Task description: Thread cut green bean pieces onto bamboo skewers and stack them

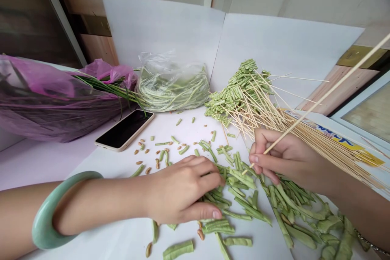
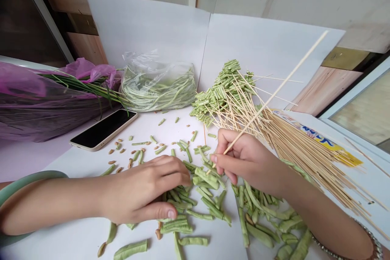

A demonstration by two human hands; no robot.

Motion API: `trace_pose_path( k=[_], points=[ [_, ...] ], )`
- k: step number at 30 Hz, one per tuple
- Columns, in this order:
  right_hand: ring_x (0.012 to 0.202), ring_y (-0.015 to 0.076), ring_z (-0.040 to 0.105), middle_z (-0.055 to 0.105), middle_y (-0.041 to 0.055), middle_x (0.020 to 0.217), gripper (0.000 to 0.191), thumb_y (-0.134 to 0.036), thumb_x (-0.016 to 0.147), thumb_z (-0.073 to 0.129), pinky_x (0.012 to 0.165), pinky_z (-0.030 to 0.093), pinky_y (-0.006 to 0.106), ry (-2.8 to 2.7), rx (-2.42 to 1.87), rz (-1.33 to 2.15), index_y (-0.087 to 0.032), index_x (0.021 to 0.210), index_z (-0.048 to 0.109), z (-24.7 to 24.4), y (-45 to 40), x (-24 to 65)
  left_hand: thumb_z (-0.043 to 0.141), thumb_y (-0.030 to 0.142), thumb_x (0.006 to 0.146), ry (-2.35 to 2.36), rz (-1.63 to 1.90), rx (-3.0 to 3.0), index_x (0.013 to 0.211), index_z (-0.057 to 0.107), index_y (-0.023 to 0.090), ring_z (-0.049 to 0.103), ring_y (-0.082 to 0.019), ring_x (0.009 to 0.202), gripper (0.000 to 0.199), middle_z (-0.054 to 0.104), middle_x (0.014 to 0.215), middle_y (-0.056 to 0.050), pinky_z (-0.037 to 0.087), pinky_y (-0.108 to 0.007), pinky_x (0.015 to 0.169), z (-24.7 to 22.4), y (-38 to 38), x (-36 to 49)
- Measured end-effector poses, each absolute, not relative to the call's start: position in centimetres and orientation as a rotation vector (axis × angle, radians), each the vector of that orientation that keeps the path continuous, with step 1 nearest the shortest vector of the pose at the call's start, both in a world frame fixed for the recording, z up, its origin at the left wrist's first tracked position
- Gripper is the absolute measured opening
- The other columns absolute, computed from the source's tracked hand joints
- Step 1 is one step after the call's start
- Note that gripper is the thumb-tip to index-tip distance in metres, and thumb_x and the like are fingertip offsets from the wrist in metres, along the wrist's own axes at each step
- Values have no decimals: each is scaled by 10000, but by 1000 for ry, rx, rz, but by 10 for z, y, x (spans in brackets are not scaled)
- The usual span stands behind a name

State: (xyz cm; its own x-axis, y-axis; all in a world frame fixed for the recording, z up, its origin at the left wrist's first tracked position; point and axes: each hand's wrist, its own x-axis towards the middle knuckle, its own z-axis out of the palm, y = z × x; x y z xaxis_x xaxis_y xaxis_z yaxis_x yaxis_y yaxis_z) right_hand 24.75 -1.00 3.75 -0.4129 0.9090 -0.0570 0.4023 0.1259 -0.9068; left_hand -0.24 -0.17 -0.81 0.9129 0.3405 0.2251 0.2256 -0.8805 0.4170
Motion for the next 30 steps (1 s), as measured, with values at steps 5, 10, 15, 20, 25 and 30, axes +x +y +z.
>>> trace_pose_path(
  k=[5, 10, 15, 20, 25, 30],
  points=[
    [388, 65, 501, 630, -43, 577, 249, -295, 835, 626, 455, 416, 222, -1782, -1256, 1073, -222, 671, 454, 27, -4, 240, 446, 421, 926, 708, 485, 2601, 1186, 511, 131, 539, -273, 1051, 394, 577, 1109, -152, 445, -412, 933, -9, -2, -3],
    [367, 60, 498, 649, -47, 605, 274, -354, 845, 614, 459, 412, 233, -1731, -1279, 1086, -220, 686, 436, 16, 3, 235, 453, 439, 923, 753, 487, 2605, 1228, 512, 163, 528, -296, 1142, 415, 588, 1160, -152, 416, -455, 991, -13, 1, -3],
    [412, 78, 514, 612, -55, 528, 316, -445, 888, 547, 501, 407, 239, -1762, -1266, 1180, -221, 690, 447, 12, 6, 235, 463, 397, 926, 643, 495, 2580, 1227, 525, 161, 550, -279, 1127, 387, 611, 1136, -148, 432, -432, 987, -15, 2, -4],
    [474, 90, 517, 611, -54, 587, 285, -431, 914, 516, 593, 432, 271, -1813, -1253, 1205, -228, 729, 443, 11, 6, 238, 487, 386, 916, 617, 485, 2586, 1238, 529, 155, 546, -280, 1127, 398, 603, 1155, -154, 438, -433, 984, -15, 2, -4],
    [539, 117, 528, 581, -51, 601, 268, -459, 910, 509, 603, 436, 277, -1858, -1259, 1119, -241, 769, 445, 12, 8, 243, 415, 412, 945, 618, 417, 2580, 1284, 532, 168, 540, -271, 1116, 434, 574, 1179, -152, 432, -416, 989, -12, 2, -4],
    [554, 114, 518, 597, -29, 690, 230, -420, 917, 501, 548, 418, 252, -1922, -1260, 1067, -237, 787, 456, 13, 9, 243, 409, 495, 928, 652, 398, 2581, 1344, 478, 127, 508, -300, 1159, 560, 545, 1234, -179, 412, -435, 1011, -11, -1, -4]
  ],
)
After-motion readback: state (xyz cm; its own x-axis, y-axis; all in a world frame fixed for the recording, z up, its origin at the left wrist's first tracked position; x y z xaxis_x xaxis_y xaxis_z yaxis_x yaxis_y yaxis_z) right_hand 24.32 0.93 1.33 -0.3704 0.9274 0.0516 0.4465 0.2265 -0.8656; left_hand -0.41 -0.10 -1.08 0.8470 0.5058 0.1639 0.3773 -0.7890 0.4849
